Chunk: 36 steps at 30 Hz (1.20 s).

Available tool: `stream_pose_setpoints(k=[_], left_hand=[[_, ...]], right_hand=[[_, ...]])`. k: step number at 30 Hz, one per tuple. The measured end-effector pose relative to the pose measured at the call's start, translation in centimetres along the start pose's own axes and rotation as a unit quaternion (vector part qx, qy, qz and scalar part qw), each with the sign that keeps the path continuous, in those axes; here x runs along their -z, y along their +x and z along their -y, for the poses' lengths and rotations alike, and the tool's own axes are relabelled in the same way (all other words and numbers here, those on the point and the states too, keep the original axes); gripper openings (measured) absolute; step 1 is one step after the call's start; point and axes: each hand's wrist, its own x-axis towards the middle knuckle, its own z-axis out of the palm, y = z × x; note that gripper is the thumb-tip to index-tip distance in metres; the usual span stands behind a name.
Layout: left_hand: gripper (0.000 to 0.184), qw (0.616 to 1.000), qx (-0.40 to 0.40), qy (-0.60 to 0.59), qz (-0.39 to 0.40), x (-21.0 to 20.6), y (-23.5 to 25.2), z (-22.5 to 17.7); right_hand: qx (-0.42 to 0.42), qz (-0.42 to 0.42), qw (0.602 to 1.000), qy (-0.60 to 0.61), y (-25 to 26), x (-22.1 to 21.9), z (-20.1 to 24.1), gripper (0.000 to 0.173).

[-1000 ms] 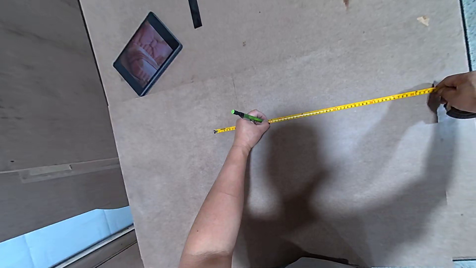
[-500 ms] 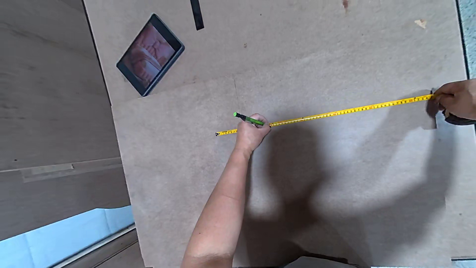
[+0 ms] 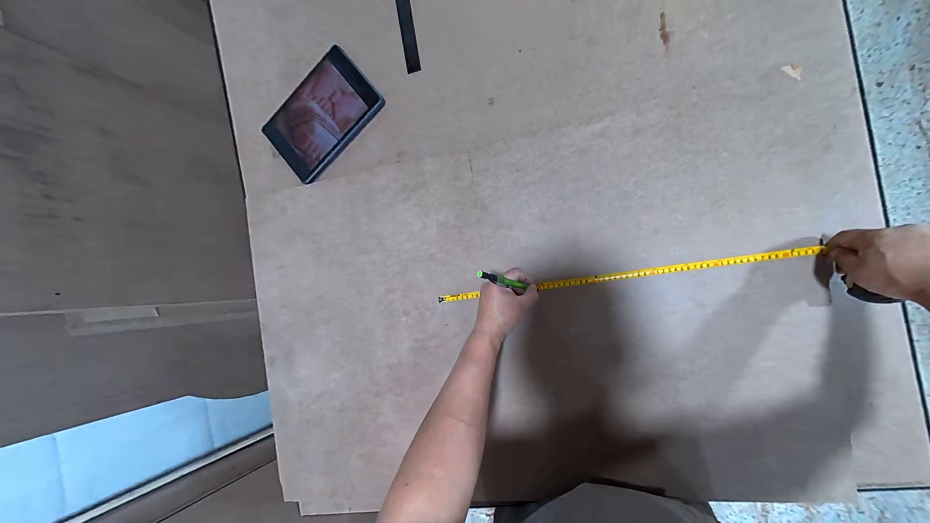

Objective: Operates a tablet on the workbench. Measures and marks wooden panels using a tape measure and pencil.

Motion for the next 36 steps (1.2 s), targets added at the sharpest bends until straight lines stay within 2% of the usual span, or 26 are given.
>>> stream_pose_setpoints(k=[9,16,24,28,31,36], left_hand=[[0.006,0.999,0.022,0.032,0.020,-2.2,-9.4,1.1],[0.006,0.998,0.041,0.041,0.032,-4.0,-16.7,2.5],[0.004,0.997,0.063,0.028,0.030,-4.4,-19.9,2.1],[0.015,0.990,0.116,0.033,0.067,-3.2,-22.7,2.6],[0.029,0.981,0.170,0.033,0.085,-3.0,-26.8,5.2],[0.048,0.951,0.306,0.001,0.044,-3.2,-32.7,9.2]], right_hand=[[-0.035,0.051,0.998,-0.005,-10.4,-2.6,2.0,0.023],[-0.060,0.065,0.996,-0.012,-16.4,-6.8,1.3,0.021],[-0.077,0.066,0.995,-0.009,-20.5,-8.8,1.3,0.023],[-0.034,0.037,0.998,0.025,-24.8,-9.9,1.6,0.029],[0.010,0.046,0.994,0.098,-28.6,-12.7,2.2,0.035],[-0.004,0.036,0.966,0.257,-32.5,-18.2,4.7,0.042]])
